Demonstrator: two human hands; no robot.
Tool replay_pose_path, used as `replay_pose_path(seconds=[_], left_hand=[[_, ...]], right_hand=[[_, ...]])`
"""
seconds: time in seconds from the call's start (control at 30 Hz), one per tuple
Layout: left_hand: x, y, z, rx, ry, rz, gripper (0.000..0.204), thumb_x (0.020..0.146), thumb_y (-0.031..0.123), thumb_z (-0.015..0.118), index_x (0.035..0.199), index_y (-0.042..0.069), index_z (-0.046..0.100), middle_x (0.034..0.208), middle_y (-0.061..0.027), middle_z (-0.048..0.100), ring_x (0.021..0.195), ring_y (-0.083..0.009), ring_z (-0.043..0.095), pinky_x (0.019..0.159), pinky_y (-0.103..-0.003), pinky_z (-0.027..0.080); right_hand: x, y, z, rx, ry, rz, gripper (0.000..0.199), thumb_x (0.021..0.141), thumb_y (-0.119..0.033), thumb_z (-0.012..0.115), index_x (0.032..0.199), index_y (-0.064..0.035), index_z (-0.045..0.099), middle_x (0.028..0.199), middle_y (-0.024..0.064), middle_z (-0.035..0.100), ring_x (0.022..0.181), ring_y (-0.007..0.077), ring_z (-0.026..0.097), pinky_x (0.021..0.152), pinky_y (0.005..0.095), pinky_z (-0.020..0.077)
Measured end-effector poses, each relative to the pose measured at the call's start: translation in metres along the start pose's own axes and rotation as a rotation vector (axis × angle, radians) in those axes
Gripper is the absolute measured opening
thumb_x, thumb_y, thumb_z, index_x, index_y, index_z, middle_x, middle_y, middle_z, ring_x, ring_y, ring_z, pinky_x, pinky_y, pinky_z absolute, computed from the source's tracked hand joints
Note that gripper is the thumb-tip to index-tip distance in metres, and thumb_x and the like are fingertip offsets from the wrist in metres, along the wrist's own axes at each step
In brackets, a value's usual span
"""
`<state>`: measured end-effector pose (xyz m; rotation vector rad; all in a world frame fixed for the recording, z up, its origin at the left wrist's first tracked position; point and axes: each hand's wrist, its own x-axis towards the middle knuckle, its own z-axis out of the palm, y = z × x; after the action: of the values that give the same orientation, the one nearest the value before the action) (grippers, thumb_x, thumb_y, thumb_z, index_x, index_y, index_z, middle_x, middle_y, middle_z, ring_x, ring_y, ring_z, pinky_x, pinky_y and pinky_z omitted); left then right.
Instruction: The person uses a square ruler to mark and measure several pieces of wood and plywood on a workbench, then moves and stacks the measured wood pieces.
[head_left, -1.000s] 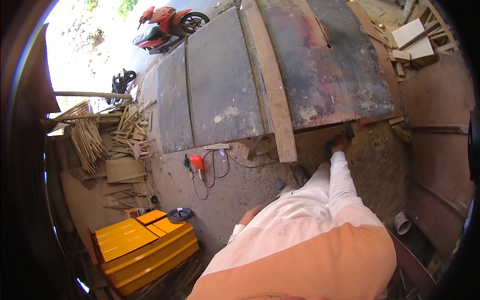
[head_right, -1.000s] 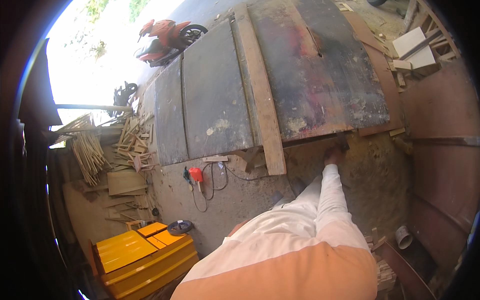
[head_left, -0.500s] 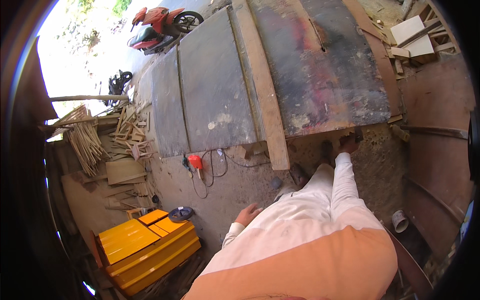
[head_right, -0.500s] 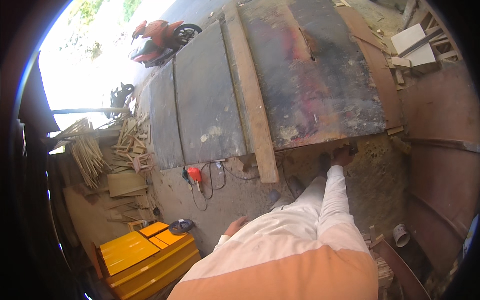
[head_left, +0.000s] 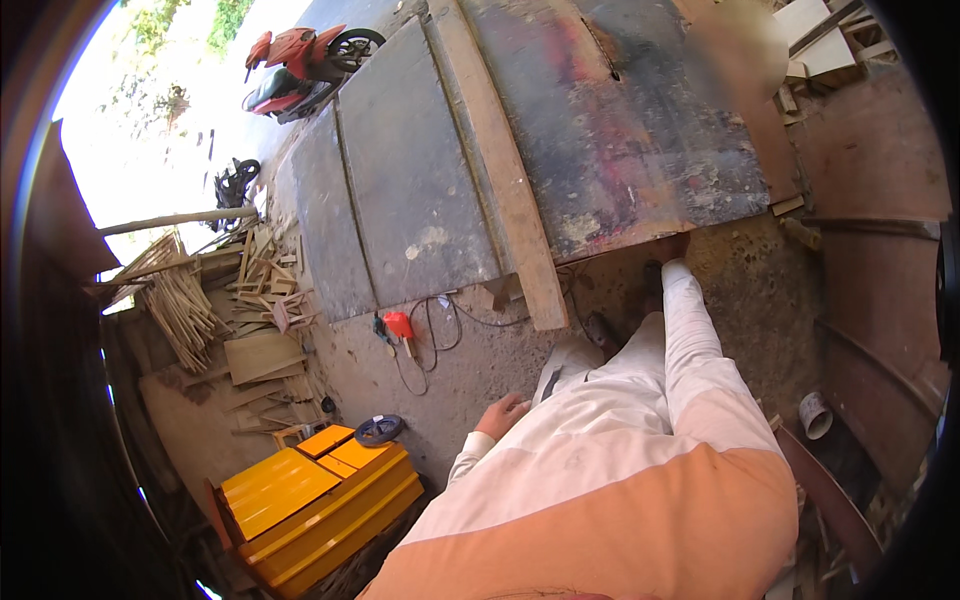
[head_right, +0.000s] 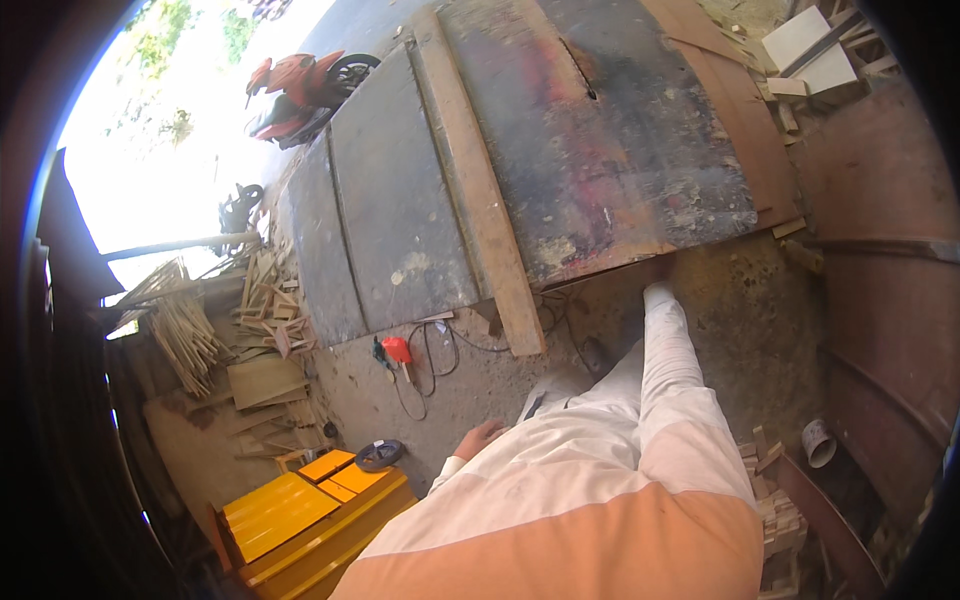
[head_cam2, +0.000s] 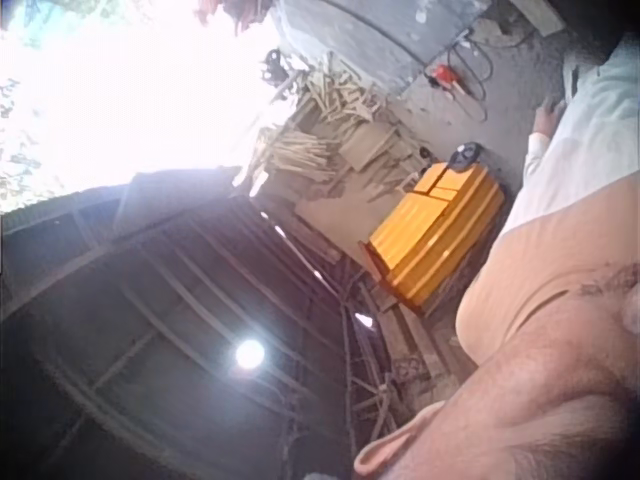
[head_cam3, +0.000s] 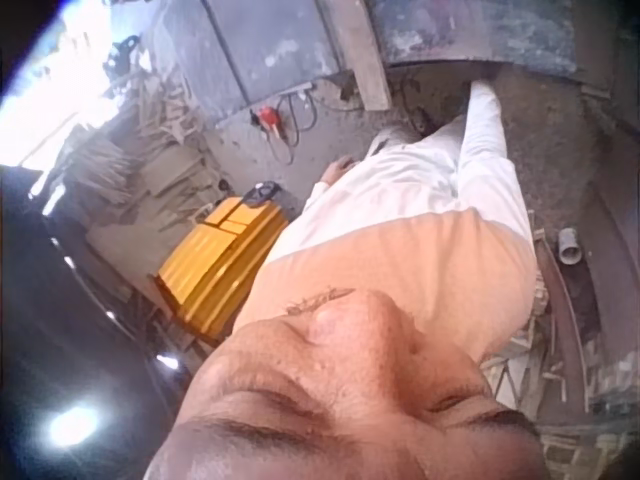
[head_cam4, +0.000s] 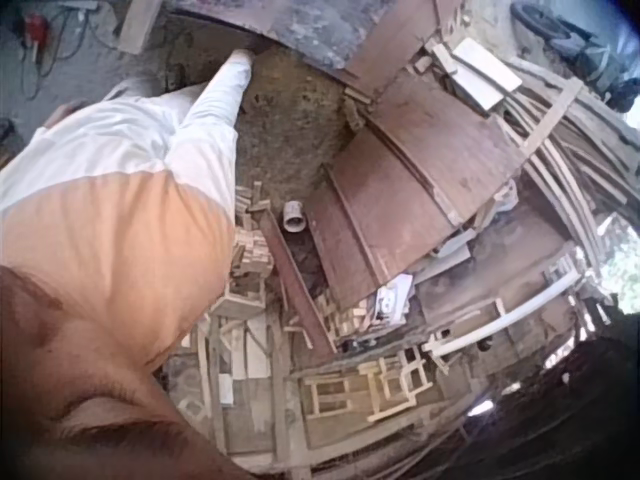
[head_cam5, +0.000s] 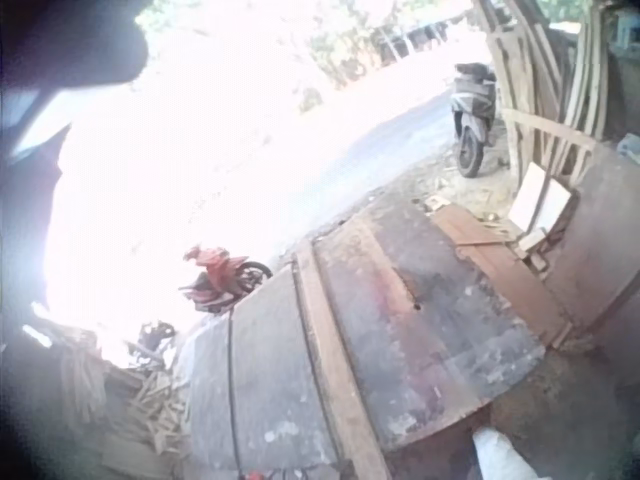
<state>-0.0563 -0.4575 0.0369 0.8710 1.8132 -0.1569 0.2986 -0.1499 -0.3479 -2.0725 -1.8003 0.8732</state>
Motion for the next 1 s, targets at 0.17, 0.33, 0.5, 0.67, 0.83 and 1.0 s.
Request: replay_pose_path(seconds=[0.17,0.33,0.5,0.67,0.83,1.0], left_hand=[[0.022,-0.040,0.015,-0.084,-0.066,0.093,0.050,0.098,0.038,0.063,0.136,0.006,0.059,0.129,-0.0205,0.065,0.117,-0.0329,0.065,0.098,-0.040,0.051],[0.050,-0.055,0.004,0.042,-0.054,0.180,0.054,0.097,0.042,0.062,0.138,0.007,0.058,0.136,-0.0218,0.061,0.120,-0.0364,0.063,0.100,-0.043,0.050],[0.066,-0.045,-0.056,0.130,-0.011,0.253,0.065,0.095,0.050,0.063,0.138,0.001,0.056,0.134,-0.0233,0.062,0.120,-0.0371,0.063,0.100,-0.044,0.050],[0.092,-0.096,-0.084,0.174,0.019,0.295,0.069,0.093,0.054,0.064,0.137,0.001,0.058,0.128,-0.0247,0.065,0.118,-0.0386,0.064,0.100,-0.044,0.050],[0.118,-0.143,-0.091,0.290,-0.052,0.322,0.072,0.092,0.058,0.063,0.134,0.000,0.059,0.127,-0.0254,0.065,0.117,-0.0408,0.063,0.099,-0.045,0.050],[0.122,-0.176,-0.087,0.206,0.039,0.356,0.075,0.090,0.062,0.063,0.131,0.000,0.061,0.128,-0.0243,0.065,0.120,-0.0398,0.061,0.100,-0.045,0.049]], right_hand=[[-0.076,-0.047,0.000,-0.124,-0.457,-0.033,0.059,0.092,-0.040,0.061,0.138,-0.0036,0.056,0.138,0.0193,0.058,0.130,0.0320,0.054,0.109,0.0429,0.0426],[-0.197,-0.166,-0.054,0.422,-0.783,-0.530,0.095,0.086,-0.054,0.072,0.155,-0.0018,0.032,0.161,0.0265,0.028,0.150,0.0378,0.026,0.121,0.0423,0.0266],[-0.227,-0.187,-0.014,0.779,-0.492,-0.380,0.064,0.099,-0.039,0.059,0.151,-0.0066,0.040,0.154,0.0231,0.041,0.145,0.0390,0.036,0.119,0.0411,0.0296],[-0.254,-0.197,0.005,0.714,-0.185,-0.344,0.045,0.102,-0.037,0.052,0.133,-0.0045,0.057,0.129,0.0236,0.061,0.122,0.0452,0.054,0.102,0.0454,0.0437],[-0.277,-0.187,0.046,0.524,-0.059,-0.210,0.035,0.105,-0.030,0.046,0.091,-0.0024,0.062,0.095,0.0185,0.058,0.092,0.0366,0.058,0.083,0.0444,0.0458],[-0.265,-0.191,0.017,1.092,0.125,0.100,0.060,0.108,-0.052,0.037,0.113,0.0012,0.065,0.131,0.0151,0.059,0.118,0.0277,0.058,0.101,0.0390,0.0455]])
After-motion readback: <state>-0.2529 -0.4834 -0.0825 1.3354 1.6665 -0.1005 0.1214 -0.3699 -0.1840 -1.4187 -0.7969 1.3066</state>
